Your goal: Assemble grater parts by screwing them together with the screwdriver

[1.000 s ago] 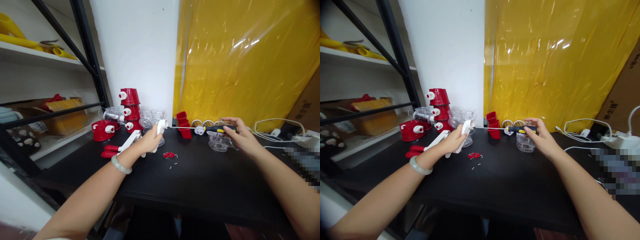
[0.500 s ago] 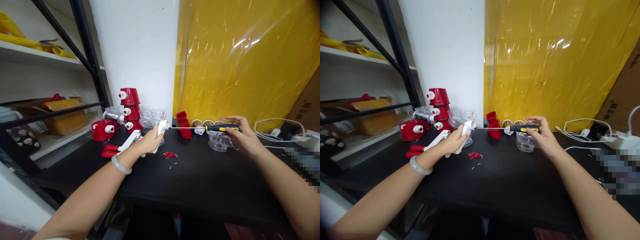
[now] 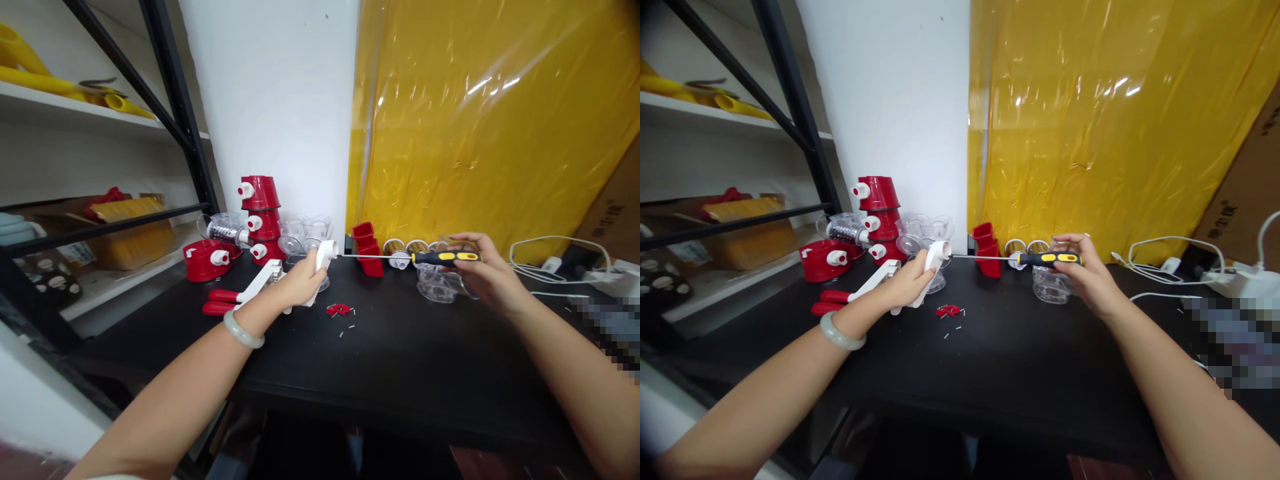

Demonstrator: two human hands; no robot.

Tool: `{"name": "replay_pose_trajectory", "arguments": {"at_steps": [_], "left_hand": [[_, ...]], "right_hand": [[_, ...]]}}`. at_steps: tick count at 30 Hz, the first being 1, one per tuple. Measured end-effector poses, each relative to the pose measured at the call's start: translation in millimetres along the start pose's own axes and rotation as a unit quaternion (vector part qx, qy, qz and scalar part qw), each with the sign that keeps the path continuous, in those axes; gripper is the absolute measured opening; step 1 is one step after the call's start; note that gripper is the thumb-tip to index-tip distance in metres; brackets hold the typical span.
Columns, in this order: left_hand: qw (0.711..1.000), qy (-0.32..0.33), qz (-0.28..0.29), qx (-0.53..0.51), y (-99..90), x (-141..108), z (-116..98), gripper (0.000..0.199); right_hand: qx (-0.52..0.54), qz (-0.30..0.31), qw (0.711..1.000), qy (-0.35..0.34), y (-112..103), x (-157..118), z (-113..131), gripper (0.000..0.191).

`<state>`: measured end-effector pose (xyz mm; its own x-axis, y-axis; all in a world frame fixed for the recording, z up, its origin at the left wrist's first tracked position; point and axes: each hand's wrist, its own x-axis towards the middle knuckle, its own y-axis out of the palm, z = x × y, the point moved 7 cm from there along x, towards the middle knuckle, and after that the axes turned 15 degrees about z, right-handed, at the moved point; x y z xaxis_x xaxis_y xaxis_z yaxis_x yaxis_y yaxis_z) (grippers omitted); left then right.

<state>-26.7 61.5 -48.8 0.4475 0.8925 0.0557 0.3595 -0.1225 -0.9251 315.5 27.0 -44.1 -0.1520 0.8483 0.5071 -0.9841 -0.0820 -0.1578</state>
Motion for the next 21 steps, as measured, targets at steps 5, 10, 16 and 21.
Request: {"name": "replay_pose_trajectory", "arguments": {"at_steps": [5,10,16,21], "left_hand": [[1.000,0.001,0.010,-0.001,1.5,0.6,0.0,0.027],[1.000,0.003,0.001,-0.006,-0.1,0.1,0.3,0.026],[1.000,0.012,0.009,-0.005,1.9,0.0,-2.3,0.026],[1.000,0.009,0.004,-0.001,1.9,1.6,0.8,0.027]], "right_hand": [[-0.121,-0.036,0.989,0.076,-0.1,-1.8,2.3,0.041],[-0.083,-0.038,0.996,-0.004,-1.0,-1.5,6.1,0.049],[-0.040,-0.066,0.997,0.008,-3.6,-1.8,3.8,0.043],[-0.183,-0.070,0.978,0.071,-3.2,-4.1,4.7,0.045]]}}
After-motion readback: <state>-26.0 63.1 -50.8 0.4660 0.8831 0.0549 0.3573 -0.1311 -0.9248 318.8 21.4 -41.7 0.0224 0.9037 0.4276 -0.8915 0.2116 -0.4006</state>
